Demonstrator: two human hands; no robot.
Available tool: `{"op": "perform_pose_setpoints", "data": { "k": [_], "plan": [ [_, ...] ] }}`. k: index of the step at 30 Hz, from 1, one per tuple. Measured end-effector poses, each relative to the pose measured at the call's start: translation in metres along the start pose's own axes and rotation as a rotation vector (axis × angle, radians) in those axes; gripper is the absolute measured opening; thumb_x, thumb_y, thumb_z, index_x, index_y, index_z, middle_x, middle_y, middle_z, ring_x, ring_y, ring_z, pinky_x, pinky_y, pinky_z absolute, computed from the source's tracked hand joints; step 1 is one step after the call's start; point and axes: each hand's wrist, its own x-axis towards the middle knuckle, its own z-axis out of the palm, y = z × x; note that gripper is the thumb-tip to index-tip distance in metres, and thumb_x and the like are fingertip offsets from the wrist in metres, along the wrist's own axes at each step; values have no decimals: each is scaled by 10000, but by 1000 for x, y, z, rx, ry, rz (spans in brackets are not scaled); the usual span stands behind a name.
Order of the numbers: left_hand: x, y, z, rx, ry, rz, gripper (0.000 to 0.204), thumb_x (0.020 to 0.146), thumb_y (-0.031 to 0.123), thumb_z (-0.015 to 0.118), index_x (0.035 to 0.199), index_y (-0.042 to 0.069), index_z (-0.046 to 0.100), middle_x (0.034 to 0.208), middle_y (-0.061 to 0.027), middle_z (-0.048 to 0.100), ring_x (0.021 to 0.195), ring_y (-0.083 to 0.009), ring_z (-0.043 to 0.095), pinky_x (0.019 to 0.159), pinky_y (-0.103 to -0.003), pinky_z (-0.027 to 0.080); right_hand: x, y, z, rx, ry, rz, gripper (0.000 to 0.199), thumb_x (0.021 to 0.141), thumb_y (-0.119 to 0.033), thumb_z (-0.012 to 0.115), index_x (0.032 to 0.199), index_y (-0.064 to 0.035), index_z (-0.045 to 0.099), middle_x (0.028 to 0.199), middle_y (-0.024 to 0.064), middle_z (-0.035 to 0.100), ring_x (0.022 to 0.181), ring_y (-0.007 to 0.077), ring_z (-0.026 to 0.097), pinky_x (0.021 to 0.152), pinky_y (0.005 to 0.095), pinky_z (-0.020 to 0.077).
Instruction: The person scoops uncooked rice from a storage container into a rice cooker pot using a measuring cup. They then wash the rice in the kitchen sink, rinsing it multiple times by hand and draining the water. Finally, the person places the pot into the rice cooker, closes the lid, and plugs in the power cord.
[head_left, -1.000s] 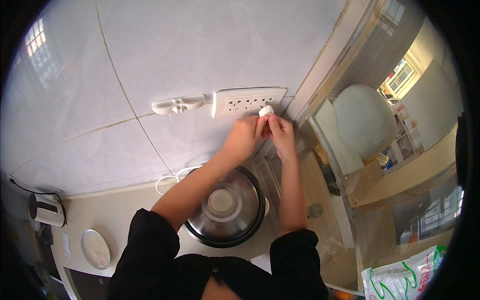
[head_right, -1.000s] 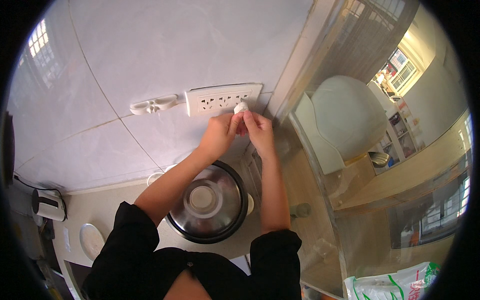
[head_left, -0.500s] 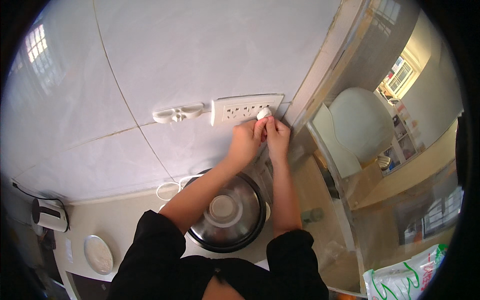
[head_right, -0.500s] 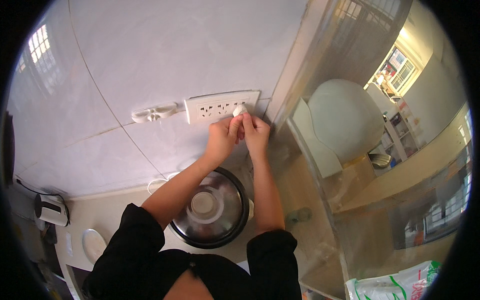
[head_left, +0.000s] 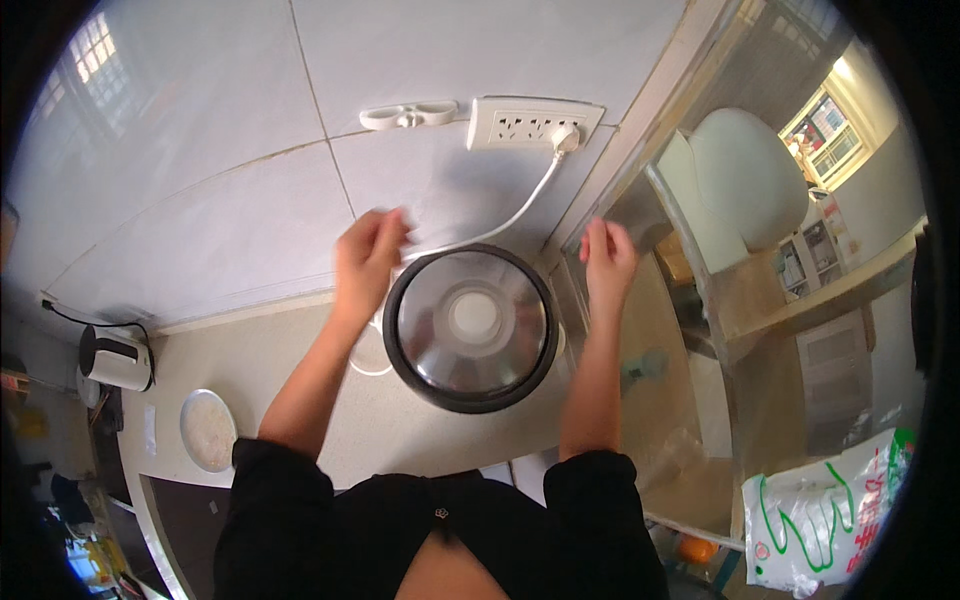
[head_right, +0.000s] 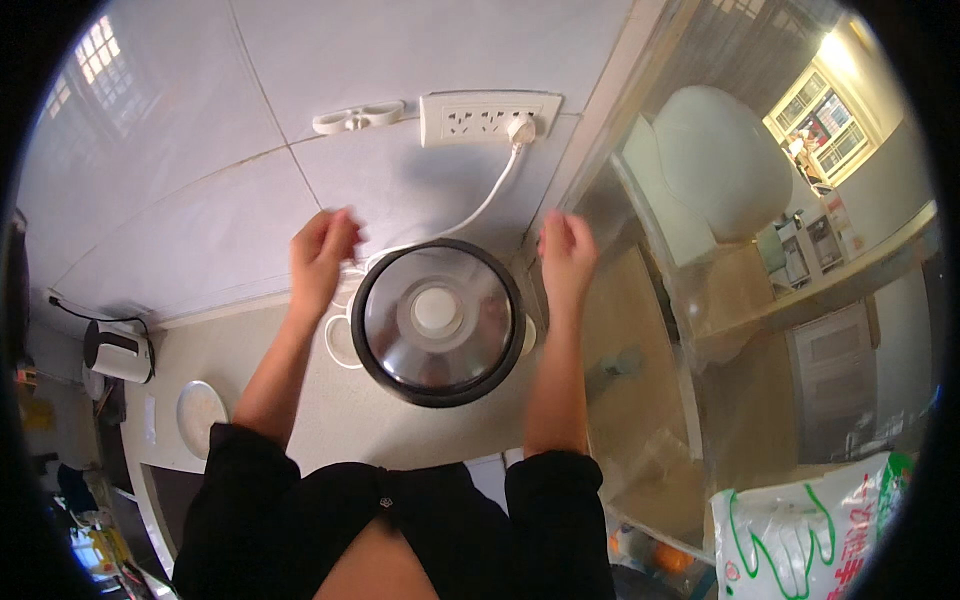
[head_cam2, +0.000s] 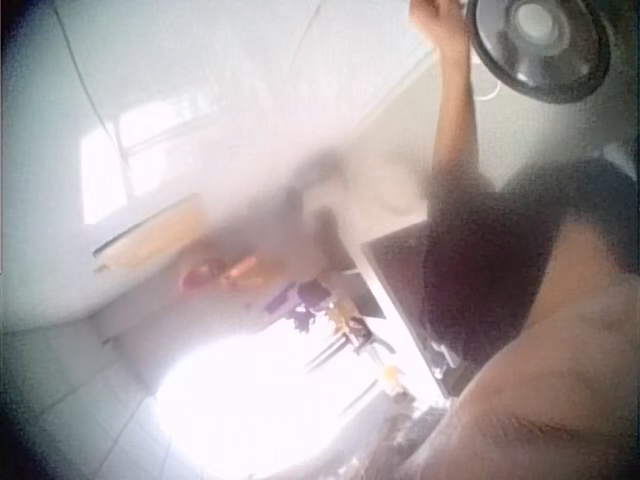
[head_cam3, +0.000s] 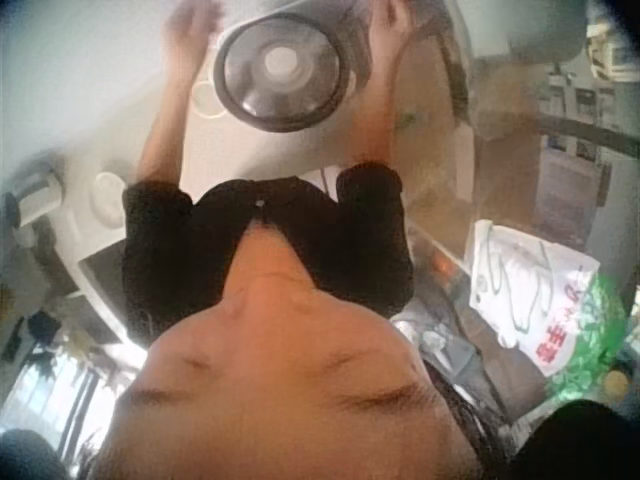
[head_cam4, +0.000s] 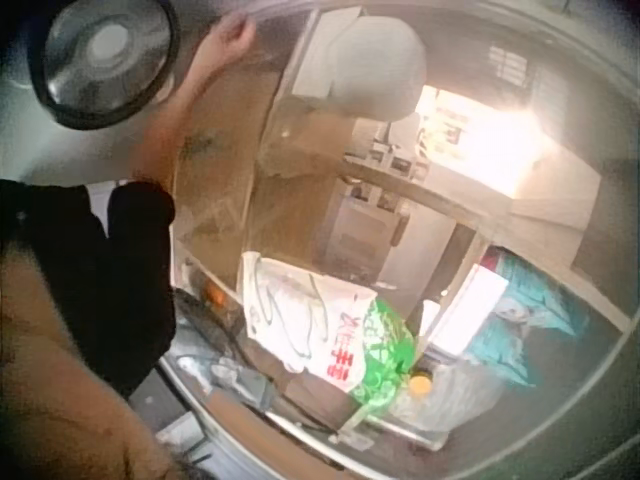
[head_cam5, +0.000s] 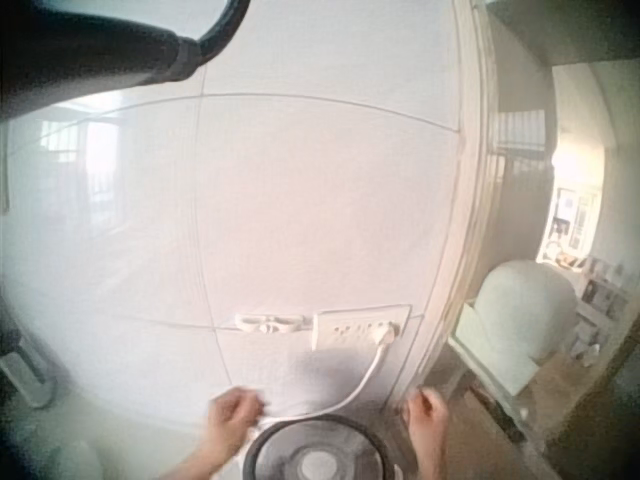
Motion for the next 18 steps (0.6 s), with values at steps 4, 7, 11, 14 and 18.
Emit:
{"op": "perform_pose_setpoints", "data": {
  "k": [4, 7, 11, 14, 18],
  "plan": [
    [-81, -52, -93, 157, 177, -165, 219, 888, 169, 459, 776, 0, 540, 646, -37, 531, 538, -76, 464, 486, -212, 382, -98, 47, -63, -281, 293, -200, 232, 838, -140, 551, 656, -35, 450, 583, -31, 384, 534, 60, 334, 460, 228, 301],
    [-144, -96, -116, 196, 108, -423, 202, 878, 158, 468, 796, -6, 551, 664, -51, 555, 542, -88, 493, 503, -223, 420, -192, 42, -80, -460, -1, -184, 153, 788, -67, 543, 656, -14, 487, 539, 43, 435, 495, 117, 407, 460, 261, 350],
    [-189, -136, -89, -70, -225, -563, 306, 844, 76, 486, 1120, -55, 464, 1063, -139, 545, 858, -181, 591, 721, -274, 486, -269, 63, -62, -607, -498, -80, 232, 740, -78, 548, 968, -62, 587, 601, 159, 541, 516, 274, 537, 485, 365, 412],
    [-185, -150, -56, -72, -248, -448, 474, 808, 41, 497, 1255, -3, 348, 1211, -127, 454, 1046, -224, 504, 799, -305, 457, -288, 78, -51, -725, -641, -58, 403, 754, -115, 523, 1156, -138, 512, 586, 165, 536, 519, 308, 540, 495, 398, 414],
    [-170, -157, -35, 5, -300, -353, 612, 763, 2, 507, 1322, 77, 268, 1277, -93, 393, 1184, -238, 377, 864, -330, 410, -289, 88, -39, -903, -720, -19, 461, 766, -135, 495, 1224, -154, 450, 598, 171, 545, 528, 336, 537, 520, 423, 424]
  ]
}}
